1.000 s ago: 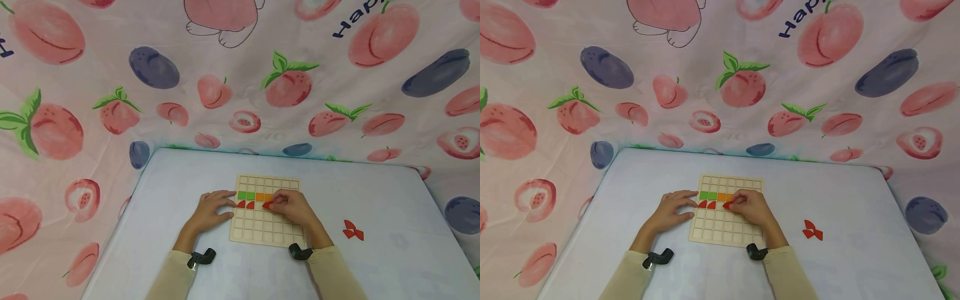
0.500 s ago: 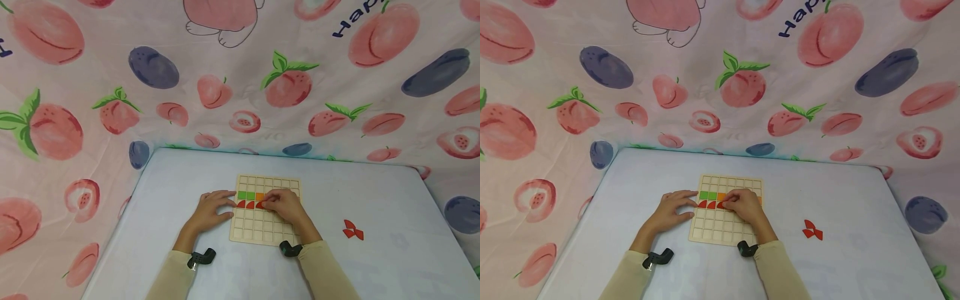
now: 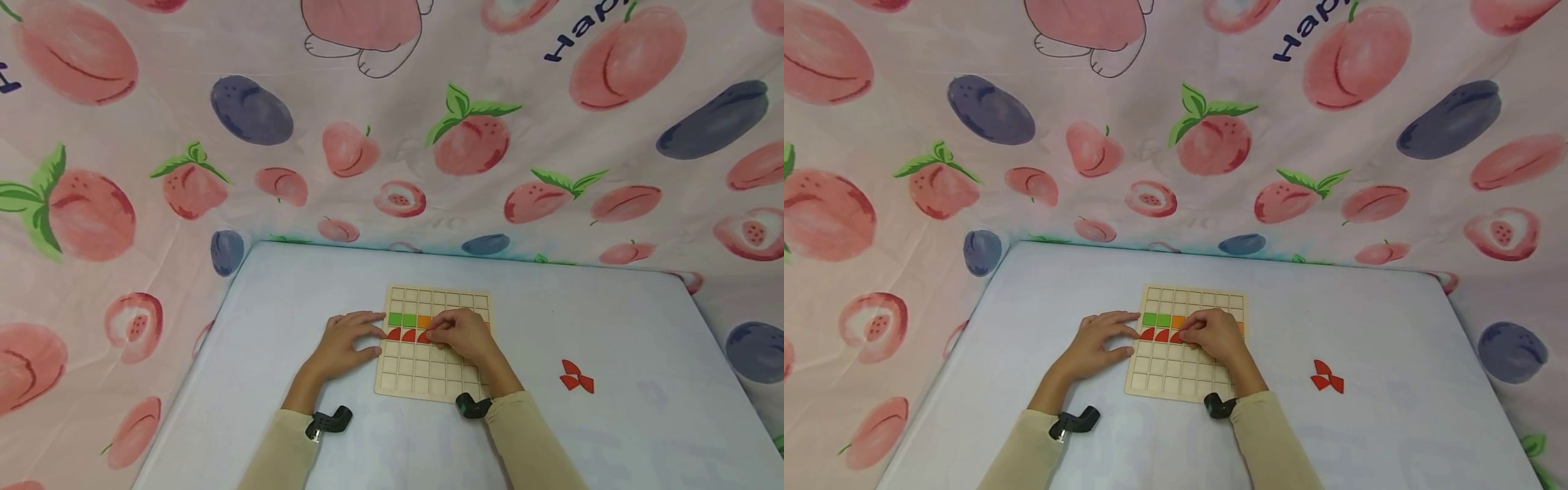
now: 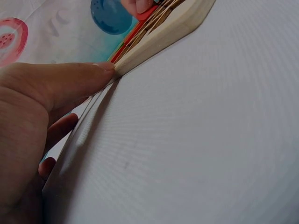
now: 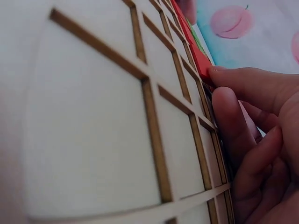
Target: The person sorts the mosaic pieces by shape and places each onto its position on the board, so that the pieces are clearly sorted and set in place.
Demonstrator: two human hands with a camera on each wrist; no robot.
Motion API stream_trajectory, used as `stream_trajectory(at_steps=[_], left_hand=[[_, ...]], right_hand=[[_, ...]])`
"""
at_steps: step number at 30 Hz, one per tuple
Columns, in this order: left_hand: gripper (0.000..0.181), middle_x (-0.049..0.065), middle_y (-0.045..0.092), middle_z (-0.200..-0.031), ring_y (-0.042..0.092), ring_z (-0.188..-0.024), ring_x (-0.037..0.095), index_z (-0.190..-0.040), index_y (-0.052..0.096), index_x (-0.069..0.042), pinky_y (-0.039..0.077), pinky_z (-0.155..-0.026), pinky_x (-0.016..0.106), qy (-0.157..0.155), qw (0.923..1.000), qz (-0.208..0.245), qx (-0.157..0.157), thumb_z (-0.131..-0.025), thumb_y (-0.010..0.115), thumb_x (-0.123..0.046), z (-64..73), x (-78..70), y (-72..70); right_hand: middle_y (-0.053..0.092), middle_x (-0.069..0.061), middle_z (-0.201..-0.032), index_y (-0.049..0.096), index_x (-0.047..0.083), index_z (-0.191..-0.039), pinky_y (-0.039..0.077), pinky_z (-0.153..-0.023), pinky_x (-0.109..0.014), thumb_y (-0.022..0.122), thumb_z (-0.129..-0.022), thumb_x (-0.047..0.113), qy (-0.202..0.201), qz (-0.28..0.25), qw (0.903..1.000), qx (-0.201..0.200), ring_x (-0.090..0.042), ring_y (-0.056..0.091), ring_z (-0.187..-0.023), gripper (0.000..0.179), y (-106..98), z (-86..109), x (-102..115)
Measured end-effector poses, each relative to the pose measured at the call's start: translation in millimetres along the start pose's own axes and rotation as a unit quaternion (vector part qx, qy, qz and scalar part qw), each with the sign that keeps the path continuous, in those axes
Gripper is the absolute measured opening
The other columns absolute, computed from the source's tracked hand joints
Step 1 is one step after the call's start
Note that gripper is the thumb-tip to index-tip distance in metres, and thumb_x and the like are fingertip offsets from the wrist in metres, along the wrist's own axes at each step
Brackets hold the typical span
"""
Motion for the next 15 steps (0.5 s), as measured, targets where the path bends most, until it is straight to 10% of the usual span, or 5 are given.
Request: stream_trajectory(at_steps=[15], left_hand=[[0.02, -0.014, 0.055, -0.151, 0.043, -0.147, 0.017, -0.11, 0.074, -0.034, 0.025, -0.114, 0.054, -0.001, 1.0, 0.001, -0.002, -0.09, 0.077, -0.035, 0.2, 0.1, -0.4]], right_hand=[[0.066, 0.003, -0.074, 0.079, 0.02, -0.092, 0.046, -0.067, -0.031, 0.089, -0.075, 0.024, -0.006, 0.031, 0.9994, -0.011, -0.015, 0.056, -0.069, 0.021, -3.6, 2.2, -2.0]])
Point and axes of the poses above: each hand's wrist, its own z-axis away from the middle knuckle, its own y-axis out of the palm, x = y × z, the point moved 9 cm from there along -z, towards the middle knuckle
